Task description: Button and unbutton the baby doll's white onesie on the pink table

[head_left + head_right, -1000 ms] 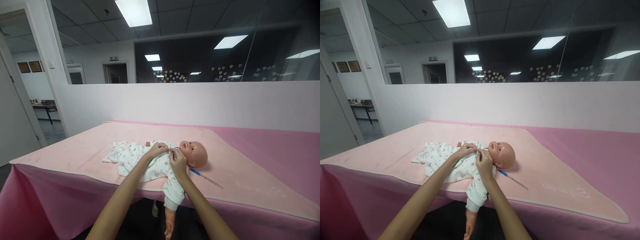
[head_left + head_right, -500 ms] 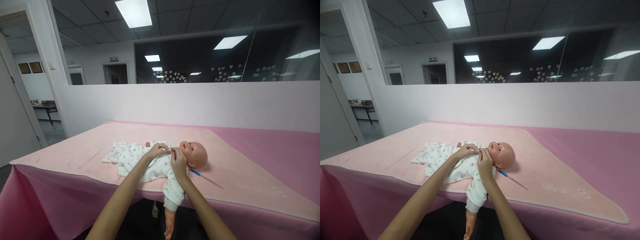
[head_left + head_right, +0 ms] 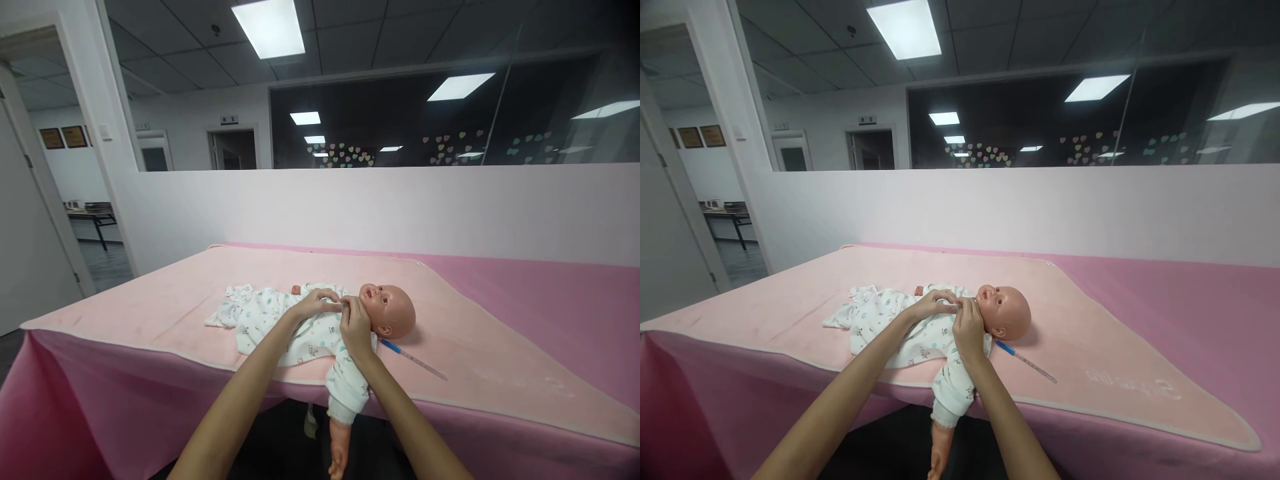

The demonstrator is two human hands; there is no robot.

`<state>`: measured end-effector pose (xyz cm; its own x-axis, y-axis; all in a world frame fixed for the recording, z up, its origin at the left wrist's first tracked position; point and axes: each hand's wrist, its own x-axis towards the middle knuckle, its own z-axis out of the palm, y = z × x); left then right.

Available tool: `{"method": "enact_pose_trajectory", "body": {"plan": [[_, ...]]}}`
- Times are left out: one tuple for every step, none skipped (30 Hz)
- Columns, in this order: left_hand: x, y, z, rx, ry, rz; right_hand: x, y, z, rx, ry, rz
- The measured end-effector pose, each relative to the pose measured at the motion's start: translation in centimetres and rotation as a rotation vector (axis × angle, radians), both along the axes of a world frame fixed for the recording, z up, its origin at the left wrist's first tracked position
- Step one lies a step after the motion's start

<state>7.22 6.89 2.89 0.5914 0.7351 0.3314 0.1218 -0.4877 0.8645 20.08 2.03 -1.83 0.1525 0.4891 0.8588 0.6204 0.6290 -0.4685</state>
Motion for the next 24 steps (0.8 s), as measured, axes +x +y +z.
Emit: {"method": "enact_pose_trajectory", "body": {"plan": [[0.0, -0.1, 0.1, 0.010, 0.007, -0.004, 0.0, 0.0, 0.0, 0.004, 0.019, 0.003], [-0.1, -0.1, 0.1, 0.018, 0.009, -0.007, 0.0, 0.0, 0.0, 0.008, 0.036, 0.005], [-0.1, -0.2, 0.2, 0.023, 0.005, -0.011, 0.0, 0.0, 0.1, 0.013, 0.044, 0.003], [-0.1, -0.2, 0.2, 0.023, -0.002, -0.014, 0.0, -0.1, 0.1, 0.022, 0.046, -0.008], [0.0, -0.2, 0.2, 0.019, -0.012, -0.016, 0.0, -0.1, 0.2, 0.036, 0.038, -0.028], [0.0, -0.2, 0.3, 0.012, -0.021, -0.013, -0.1, -0.2, 0.2, 0.056, 0.019, -0.051], [0.1, -0.3, 0.3, 0.005, -0.030, -0.005, -0.1, -0.2, 0.2, 0.074, -0.011, -0.070], [0.1, -0.3, 0.4, 0.000, -0.038, 0.005, -0.1, -0.2, 0.3, 0.087, -0.049, -0.081], [0.2, -0.4, 0.4, -0.003, -0.044, 0.021, -0.2, -0.3, 0.2, 0.094, -0.089, -0.081], [0.2, -0.5, 0.5, -0.003, -0.048, 0.040, -0.2, -0.3, 0.2, 0.094, -0.123, -0.074], [0.1, -0.6, 0.5, -0.002, -0.049, 0.060, -0.2, -0.2, 0.2, 0.090, -0.148, -0.066], [0.0, -0.7, 0.5, 0.002, -0.047, 0.077, -0.2, -0.2, 0.1, 0.086, -0.161, -0.064], [-0.2, -0.9, 0.4, 0.009, -0.045, 0.094, -0.2, -0.2, 0.1, 0.085, -0.165, -0.071], [-0.4, -1.0, 0.3, 0.016, -0.045, 0.116, -0.2, -0.2, 0.1, 0.086, -0.166, -0.087], [-0.7, -1.2, 0.2, 0.022, -0.050, 0.148, -0.2, -0.2, 0.1, 0.089, -0.172, -0.107], [-1.1, -1.4, 0.0, 0.028, -0.064, 0.190, -0.1, -0.2, 0.1, 0.091, -0.186, -0.129], [-1.4, -1.6, -0.2, 0.034, -0.085, 0.240, -0.2, -0.2, 0.2, 0.095, -0.214, -0.147], [-1.7, -1.8, -0.4, 0.042, -0.109, 0.289, -0.2, -0.2, 0.3, 0.102, -0.258, -0.159], [-1.9, -1.9, -0.7, 0.054, -0.129, 0.334, -0.4, -0.2, 0.5, 0.110, -0.319, -0.157], [-2.0, -2.0, -0.9, 0.073, -0.139, 0.372, -0.6, -0.2, 0.7, 0.122, -0.393, -0.139], [-2.1, -2.1, -1.1, 0.097, -0.140, 0.407, -0.9, -0.2, 0.9, 0.133, -0.466, -0.111], [-2.1, -2.1, -1.2, 0.125, -0.134, 0.444, -1.3, -0.2, 1.2, 0.141, -0.525, -0.082], [-2.0, -2.2, -1.3, 0.154, -0.128, 0.486, -1.7, -0.2, 1.4, 0.143, -0.560, -0.062], [-2.0, -2.2, -1.4, 0.181, -0.128, 0.527, -2.1, -0.2, 1.6, 0.138, -0.568, -0.057]]}}
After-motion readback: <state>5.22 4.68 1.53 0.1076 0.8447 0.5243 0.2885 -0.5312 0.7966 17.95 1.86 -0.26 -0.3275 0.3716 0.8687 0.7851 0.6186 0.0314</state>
